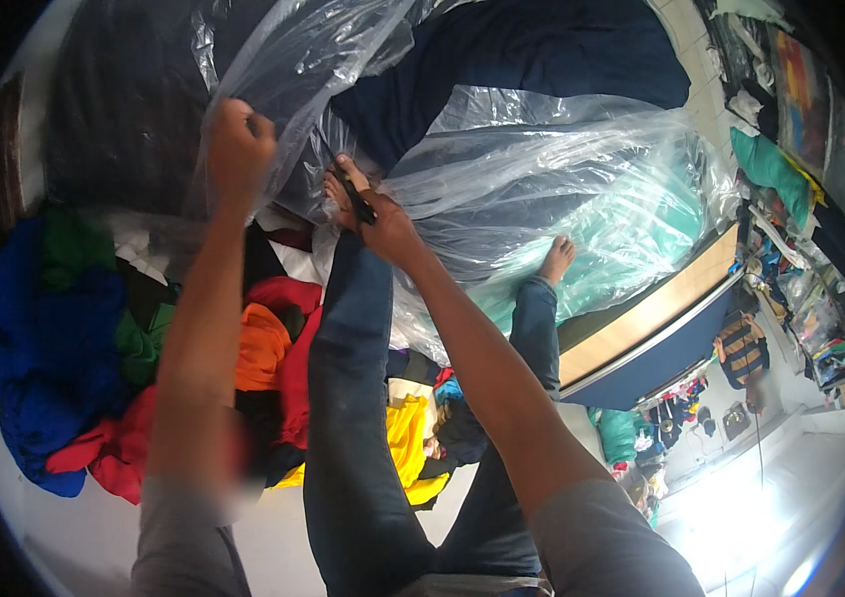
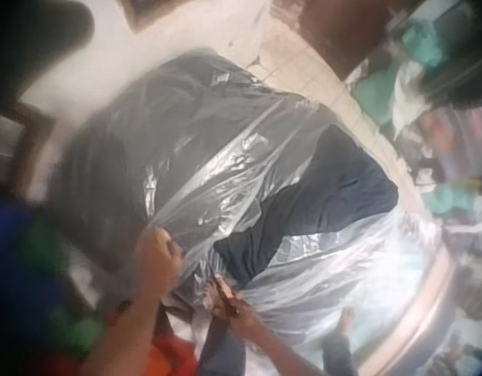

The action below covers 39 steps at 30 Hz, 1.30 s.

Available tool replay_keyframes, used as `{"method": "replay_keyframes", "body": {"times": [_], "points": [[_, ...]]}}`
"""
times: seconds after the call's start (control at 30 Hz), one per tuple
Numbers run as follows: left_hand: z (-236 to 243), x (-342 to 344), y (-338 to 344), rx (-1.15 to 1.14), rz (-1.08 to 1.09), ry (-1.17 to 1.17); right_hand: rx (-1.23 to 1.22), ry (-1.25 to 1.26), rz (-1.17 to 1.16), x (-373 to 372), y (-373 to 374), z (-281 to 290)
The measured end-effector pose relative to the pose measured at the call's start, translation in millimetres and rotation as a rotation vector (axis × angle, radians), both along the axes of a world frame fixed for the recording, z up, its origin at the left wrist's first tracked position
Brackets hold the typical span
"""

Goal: The person cuts a large piece of dark blue fabric on a table using scissors and a long ruler, assisted by another person who helps smooth and hold the material. The person also cuts open a plastic-wrapped bundle of fabric and removes a piece before returning to cut the main fabric sheet.

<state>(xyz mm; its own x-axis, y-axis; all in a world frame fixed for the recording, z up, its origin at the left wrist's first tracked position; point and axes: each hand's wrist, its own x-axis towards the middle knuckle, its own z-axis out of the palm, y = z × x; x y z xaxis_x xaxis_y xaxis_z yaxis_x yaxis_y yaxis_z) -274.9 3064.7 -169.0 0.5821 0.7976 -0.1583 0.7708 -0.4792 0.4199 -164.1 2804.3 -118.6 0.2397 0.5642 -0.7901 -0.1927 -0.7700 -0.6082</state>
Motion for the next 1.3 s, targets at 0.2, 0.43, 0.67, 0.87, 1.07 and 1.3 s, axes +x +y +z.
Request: {"method": "replay_keyframes", "body": {"times": [0.2, 0.43, 0.67, 0.87, 1.07, 1.3], "points": [[-3, 7, -64, 0.014, 0.017, 0.392, -0.125, -0.049, 0.158, 14, -20, 31], [-37, -11, -28, 0.045, -0.073, 0.44, -0.026, -0.045, 0.221, 26, -32, 4], [-13, 46, -61, 0.004, 0.02, 0.156, -0.024, 0.124, -0.183, 27, 9, -2], [-53, 57, -43, -0.214, 0.025, 0.194, -0.099, 0.103, -0.073, 53, -3, -24], [-3, 31, -69, -0.425, -0.013, -0.059, -0.136, 0.236, 0.042, 60, -15, 4], [16, 41, -60, -0.511, 0.013, -0.129, -0.043, 0.163, -0.084, 62, 25, -9]]}}
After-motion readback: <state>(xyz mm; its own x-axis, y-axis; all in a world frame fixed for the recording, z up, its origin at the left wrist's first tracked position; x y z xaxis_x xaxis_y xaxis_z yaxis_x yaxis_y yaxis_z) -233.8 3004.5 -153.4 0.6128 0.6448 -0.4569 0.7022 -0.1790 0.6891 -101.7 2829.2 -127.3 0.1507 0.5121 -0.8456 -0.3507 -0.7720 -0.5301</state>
